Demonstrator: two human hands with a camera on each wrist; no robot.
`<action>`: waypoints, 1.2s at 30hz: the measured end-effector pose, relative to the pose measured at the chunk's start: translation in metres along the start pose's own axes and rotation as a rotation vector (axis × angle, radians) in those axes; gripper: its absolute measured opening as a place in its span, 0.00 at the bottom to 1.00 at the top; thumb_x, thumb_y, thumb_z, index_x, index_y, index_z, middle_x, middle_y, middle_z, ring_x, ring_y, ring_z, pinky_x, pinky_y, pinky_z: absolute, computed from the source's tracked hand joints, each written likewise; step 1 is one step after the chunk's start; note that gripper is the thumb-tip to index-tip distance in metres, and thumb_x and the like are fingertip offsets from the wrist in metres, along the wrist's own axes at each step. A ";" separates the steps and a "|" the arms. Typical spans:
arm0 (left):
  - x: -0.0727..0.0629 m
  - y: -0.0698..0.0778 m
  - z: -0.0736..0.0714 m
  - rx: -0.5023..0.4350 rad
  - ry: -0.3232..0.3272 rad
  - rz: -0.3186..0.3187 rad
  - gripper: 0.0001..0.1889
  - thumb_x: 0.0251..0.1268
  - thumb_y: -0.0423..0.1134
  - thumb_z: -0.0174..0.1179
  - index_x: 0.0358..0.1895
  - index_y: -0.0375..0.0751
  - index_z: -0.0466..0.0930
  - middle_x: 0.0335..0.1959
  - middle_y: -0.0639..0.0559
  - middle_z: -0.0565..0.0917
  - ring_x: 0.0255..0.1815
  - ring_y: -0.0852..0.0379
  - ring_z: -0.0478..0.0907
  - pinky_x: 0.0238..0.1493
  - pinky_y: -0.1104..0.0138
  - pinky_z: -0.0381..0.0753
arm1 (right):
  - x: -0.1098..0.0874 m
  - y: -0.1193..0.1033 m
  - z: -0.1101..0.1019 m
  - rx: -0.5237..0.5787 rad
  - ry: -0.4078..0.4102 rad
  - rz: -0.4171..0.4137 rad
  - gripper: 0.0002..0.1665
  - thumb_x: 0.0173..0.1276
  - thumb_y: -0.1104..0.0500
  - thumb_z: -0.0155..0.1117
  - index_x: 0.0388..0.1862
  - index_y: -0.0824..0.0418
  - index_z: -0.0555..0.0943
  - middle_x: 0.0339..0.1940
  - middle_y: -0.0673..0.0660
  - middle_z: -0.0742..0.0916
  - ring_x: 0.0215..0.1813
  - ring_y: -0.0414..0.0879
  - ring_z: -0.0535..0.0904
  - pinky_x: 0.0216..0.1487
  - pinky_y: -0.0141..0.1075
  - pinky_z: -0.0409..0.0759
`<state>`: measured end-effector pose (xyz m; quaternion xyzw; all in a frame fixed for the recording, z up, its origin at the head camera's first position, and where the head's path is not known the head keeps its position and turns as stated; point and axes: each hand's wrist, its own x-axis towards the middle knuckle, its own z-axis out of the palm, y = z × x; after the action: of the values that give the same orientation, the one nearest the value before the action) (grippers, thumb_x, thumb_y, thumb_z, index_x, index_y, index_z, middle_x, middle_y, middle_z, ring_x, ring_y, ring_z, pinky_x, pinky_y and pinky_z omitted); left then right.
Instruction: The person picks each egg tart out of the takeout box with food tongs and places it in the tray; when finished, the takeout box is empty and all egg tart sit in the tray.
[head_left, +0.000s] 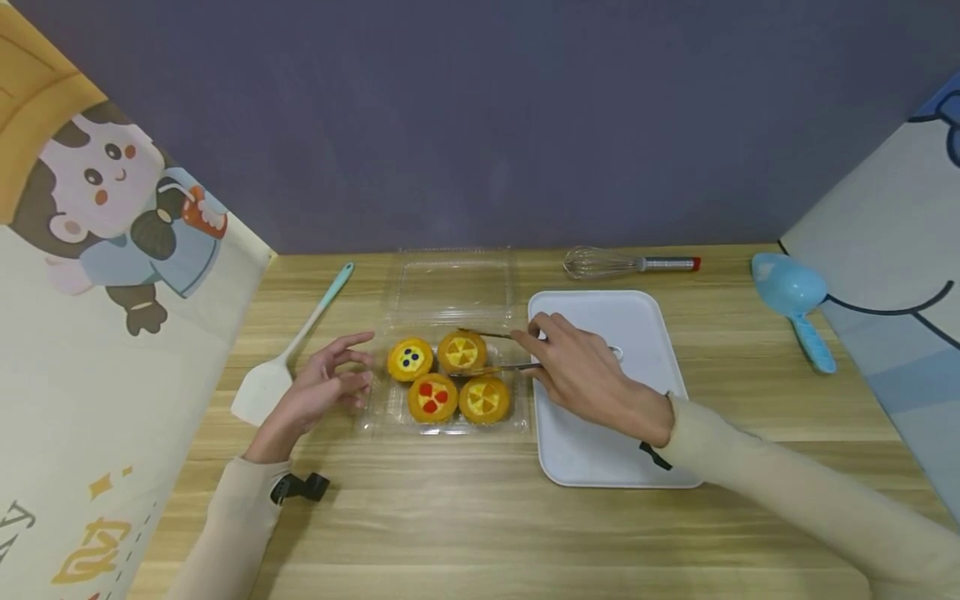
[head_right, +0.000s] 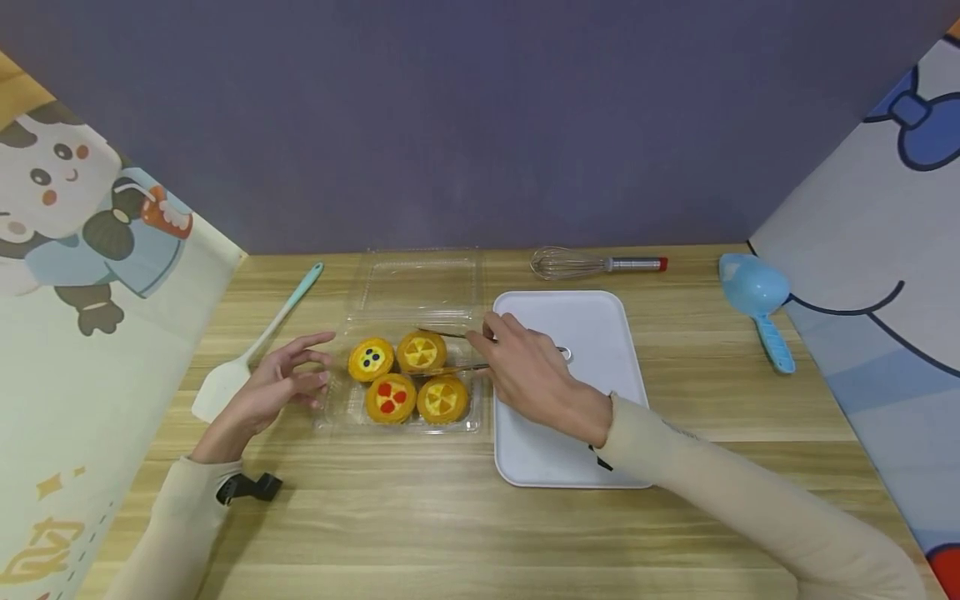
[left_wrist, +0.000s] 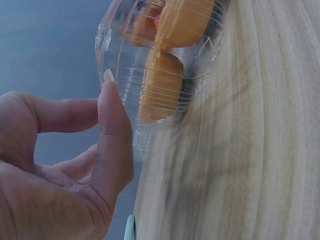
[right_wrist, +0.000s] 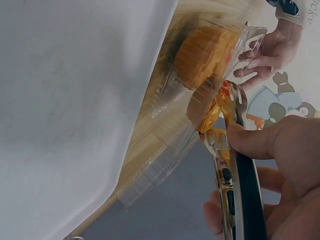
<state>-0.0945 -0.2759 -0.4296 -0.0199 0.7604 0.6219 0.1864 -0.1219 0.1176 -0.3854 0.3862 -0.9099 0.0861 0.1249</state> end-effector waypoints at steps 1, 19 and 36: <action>0.000 -0.001 0.000 0.002 -0.002 0.002 0.37 0.74 0.25 0.54 0.83 0.40 0.53 0.61 0.35 0.72 0.37 0.58 0.83 0.33 0.65 0.91 | -0.001 0.000 -0.001 0.002 0.010 0.000 0.29 0.64 0.56 0.79 0.65 0.54 0.84 0.48 0.55 0.82 0.38 0.46 0.74 0.18 0.29 0.70; 0.002 -0.004 -0.001 -0.017 -0.003 -0.007 0.37 0.74 0.24 0.53 0.83 0.42 0.54 0.61 0.35 0.72 0.36 0.59 0.82 0.32 0.66 0.90 | -0.033 0.038 -0.034 0.001 0.143 0.131 0.29 0.64 0.56 0.79 0.64 0.58 0.83 0.51 0.61 0.83 0.42 0.56 0.78 0.23 0.40 0.79; 0.004 -0.004 -0.002 -0.018 -0.006 -0.011 0.37 0.75 0.26 0.55 0.83 0.41 0.53 0.61 0.36 0.72 0.36 0.58 0.83 0.32 0.66 0.90 | -0.061 0.100 -0.024 -0.057 0.050 0.248 0.28 0.62 0.59 0.80 0.61 0.63 0.84 0.49 0.68 0.83 0.46 0.63 0.80 0.19 0.44 0.80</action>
<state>-0.0973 -0.2778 -0.4339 -0.0240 0.7541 0.6276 0.1917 -0.1497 0.2335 -0.3864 0.2649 -0.9492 0.0848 0.1470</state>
